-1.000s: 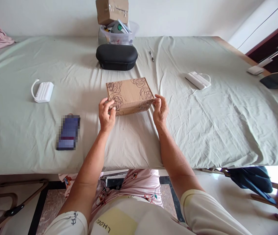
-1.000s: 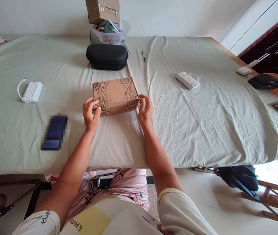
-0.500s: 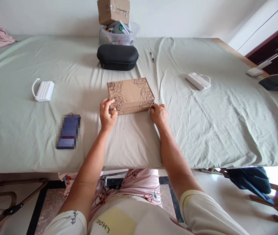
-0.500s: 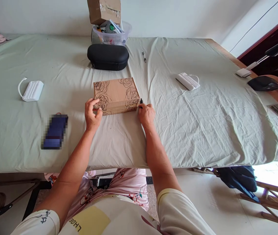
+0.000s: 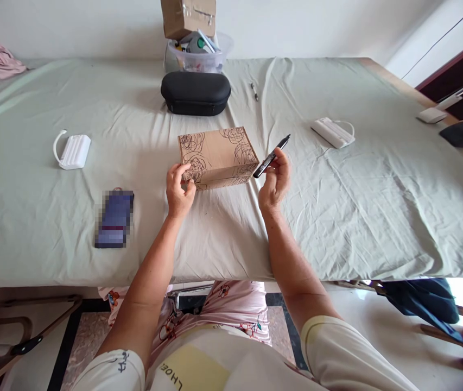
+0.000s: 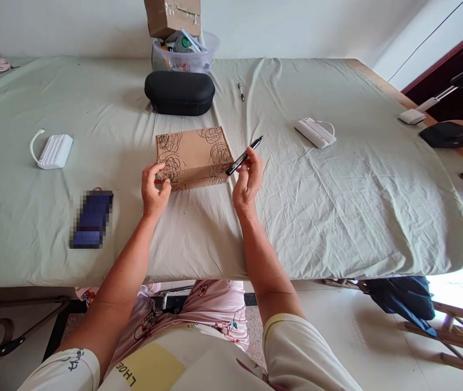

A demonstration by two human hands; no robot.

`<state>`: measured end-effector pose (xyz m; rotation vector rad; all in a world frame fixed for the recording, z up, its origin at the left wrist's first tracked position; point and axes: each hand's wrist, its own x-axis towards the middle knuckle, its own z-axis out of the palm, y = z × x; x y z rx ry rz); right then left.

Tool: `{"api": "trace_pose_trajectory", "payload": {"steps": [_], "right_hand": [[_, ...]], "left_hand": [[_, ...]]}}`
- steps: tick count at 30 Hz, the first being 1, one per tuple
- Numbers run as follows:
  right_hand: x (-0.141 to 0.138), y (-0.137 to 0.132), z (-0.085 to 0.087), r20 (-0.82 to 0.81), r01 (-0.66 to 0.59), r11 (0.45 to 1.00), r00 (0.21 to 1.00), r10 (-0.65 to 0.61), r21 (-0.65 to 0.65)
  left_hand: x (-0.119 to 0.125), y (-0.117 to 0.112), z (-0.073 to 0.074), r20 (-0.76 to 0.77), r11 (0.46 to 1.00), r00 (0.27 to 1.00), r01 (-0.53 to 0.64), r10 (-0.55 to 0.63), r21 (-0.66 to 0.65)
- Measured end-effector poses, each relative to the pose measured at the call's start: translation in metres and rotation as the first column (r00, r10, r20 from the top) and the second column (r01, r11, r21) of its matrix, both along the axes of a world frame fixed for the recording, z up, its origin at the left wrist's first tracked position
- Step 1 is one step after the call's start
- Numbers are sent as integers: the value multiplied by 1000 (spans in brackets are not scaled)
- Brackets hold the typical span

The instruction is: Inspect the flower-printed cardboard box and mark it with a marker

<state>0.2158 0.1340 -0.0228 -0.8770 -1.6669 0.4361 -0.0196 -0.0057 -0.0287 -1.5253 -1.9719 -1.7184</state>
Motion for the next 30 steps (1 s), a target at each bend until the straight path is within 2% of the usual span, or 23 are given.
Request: {"api": "trace_pose_trajectory", "payload": {"steps": [2,5,9,11,13,16,18,21,25,30], "right_hand": [[-7,-7,4,-19,30,997,999,-28,66],[-16,-21,11,-14,60,993,998,-59,100],[-23,-48,19,-36,-12,979,999,20,203],[-26,-62,20,28,-103,953,995,99,283],[-30,-75,17,147,-248,913,967,210,324],[-39,-88,12,305,-477,819,870,388,319],[-44,-92,10,374,-551,778,819,434,303],[-48,-93,9,432,-552,792,801,415,262],[-48,-90,10,399,-461,851,850,343,251],[-50,-90,11,390,-404,877,875,287,261]], "left_hand": [[0,-1,1,12,1000,1000,12,-12,-17],[0,-2,2,19,999,999,32,-31,-21],[0,-2,2,33,999,999,37,-37,3],[1,-2,2,50,999,998,38,-38,-5],[2,-2,3,55,999,998,31,-30,-23],[2,-3,5,42,998,999,25,-23,-51],[1,-5,6,48,998,998,37,-34,-57],[-3,-7,7,85,995,992,92,-89,-27],[-6,-10,8,166,989,975,145,-145,10],[-1,-10,10,274,986,947,160,-169,56]]}}
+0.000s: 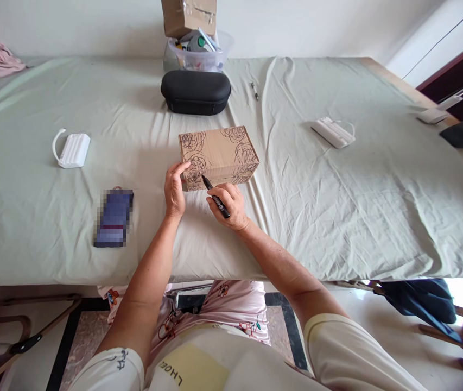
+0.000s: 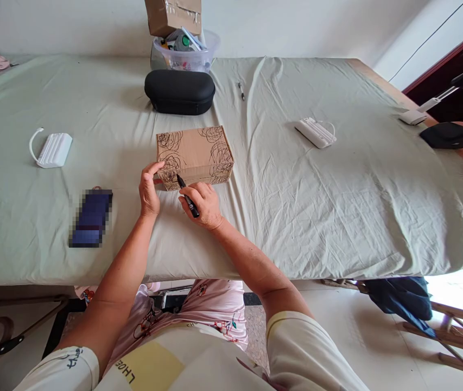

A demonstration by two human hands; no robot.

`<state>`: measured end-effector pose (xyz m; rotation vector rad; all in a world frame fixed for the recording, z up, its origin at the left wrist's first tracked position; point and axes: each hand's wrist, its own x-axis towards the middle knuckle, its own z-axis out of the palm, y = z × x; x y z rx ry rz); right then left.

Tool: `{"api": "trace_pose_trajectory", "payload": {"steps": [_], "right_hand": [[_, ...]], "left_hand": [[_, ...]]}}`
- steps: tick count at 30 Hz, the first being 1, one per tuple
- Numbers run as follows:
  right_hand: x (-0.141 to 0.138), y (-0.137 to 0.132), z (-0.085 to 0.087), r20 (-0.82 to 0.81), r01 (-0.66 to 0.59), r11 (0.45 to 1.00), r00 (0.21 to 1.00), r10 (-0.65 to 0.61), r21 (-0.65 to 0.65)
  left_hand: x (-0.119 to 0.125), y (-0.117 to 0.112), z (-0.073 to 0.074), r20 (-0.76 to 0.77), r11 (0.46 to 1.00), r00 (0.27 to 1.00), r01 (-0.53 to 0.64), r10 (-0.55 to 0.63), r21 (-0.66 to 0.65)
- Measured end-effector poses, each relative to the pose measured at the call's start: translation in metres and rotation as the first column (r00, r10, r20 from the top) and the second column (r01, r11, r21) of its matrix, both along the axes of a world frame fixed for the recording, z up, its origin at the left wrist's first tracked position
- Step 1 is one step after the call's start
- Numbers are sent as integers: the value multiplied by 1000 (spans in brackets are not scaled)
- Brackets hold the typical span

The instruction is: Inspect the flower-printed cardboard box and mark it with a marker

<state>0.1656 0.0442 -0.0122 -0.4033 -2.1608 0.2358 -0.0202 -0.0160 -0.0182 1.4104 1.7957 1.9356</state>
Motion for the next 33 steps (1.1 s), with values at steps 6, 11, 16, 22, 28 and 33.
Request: {"api": "trace_pose_trajectory", "payload": {"steps": [6,11,16,22,28,33], "right_hand": [[-12,-5,-5,91,-50,999,995,52,-22],[-22,-6,-10,51,-169,985,984,170,-16],[-18,-4,-9,-146,-79,996,987,73,-38],[14,32,3,-410,201,965,876,-253,-166],[62,98,-3,-272,528,747,710,-649,-404],[67,109,-15,255,678,543,711,-655,-496]], "left_hand": [[2,2,0,79,1000,997,4,-4,0],[1,3,-1,184,999,982,42,-42,6],[3,3,2,255,998,965,54,-62,41],[1,2,1,95,1000,995,13,-15,24],[0,2,2,29,999,1000,-6,5,43],[1,1,5,-19,996,999,-50,51,68]]}}
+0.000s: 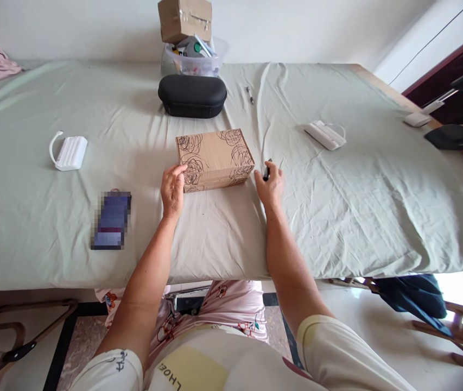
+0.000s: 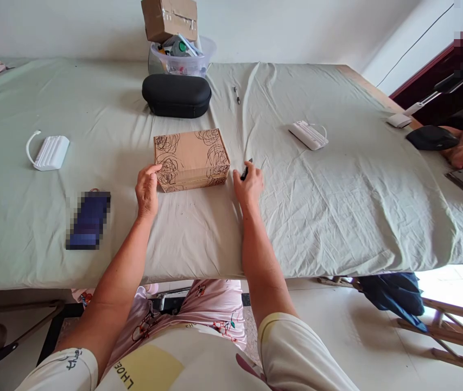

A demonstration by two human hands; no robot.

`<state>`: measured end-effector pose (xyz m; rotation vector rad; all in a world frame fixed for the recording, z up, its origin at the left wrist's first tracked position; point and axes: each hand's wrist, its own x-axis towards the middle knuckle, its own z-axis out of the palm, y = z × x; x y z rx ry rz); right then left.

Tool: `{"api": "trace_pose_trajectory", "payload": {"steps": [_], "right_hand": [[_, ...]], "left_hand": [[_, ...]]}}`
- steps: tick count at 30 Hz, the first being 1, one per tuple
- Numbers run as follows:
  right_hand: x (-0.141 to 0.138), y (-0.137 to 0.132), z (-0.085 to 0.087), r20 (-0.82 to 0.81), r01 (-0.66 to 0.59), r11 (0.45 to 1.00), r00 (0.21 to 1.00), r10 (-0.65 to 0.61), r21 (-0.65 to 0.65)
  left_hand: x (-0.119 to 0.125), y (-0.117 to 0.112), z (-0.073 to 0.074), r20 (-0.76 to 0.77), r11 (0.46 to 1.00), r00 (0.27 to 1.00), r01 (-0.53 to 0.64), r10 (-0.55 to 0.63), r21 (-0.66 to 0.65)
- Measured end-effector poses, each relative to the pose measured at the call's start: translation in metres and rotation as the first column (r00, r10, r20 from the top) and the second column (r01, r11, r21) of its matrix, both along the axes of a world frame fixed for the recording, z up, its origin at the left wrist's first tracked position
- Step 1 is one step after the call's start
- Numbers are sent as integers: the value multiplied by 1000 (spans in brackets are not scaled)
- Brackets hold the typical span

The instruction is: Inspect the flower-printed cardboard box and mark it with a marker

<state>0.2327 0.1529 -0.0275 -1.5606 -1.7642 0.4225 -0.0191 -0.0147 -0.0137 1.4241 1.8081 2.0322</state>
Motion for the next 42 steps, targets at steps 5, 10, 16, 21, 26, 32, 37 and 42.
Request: {"api": "trace_pose_trajectory", "payload": {"steps": [5,10,16,21,26,32,37,42], "right_hand": [[-12,-15,4,304,-83,990,946,113,-110],[-10,-17,8,326,-107,988,935,139,-112],[-8,-13,2,310,-113,989,941,136,-91],[-10,-13,3,336,-86,990,934,118,-110],[-10,-13,3,327,-106,990,936,130,-90],[-13,-11,0,244,-83,995,965,94,-58],[-15,-9,3,133,-20,1000,991,21,-9],[-16,-3,2,-17,5,989,1000,-3,150]], "left_hand": [[-2,1,-2,1,999,1000,-25,25,30],[-4,2,-4,-29,1000,999,-24,25,18],[-6,4,-9,36,998,998,-61,60,18],[-20,7,-14,216,974,952,-227,218,18],[-28,0,-4,166,927,914,-375,370,2],[-40,-62,9,-18,859,862,-506,506,-76],[-73,-147,14,-181,622,711,-689,679,-372],[-91,-191,23,-504,229,627,-732,595,-641]]}}
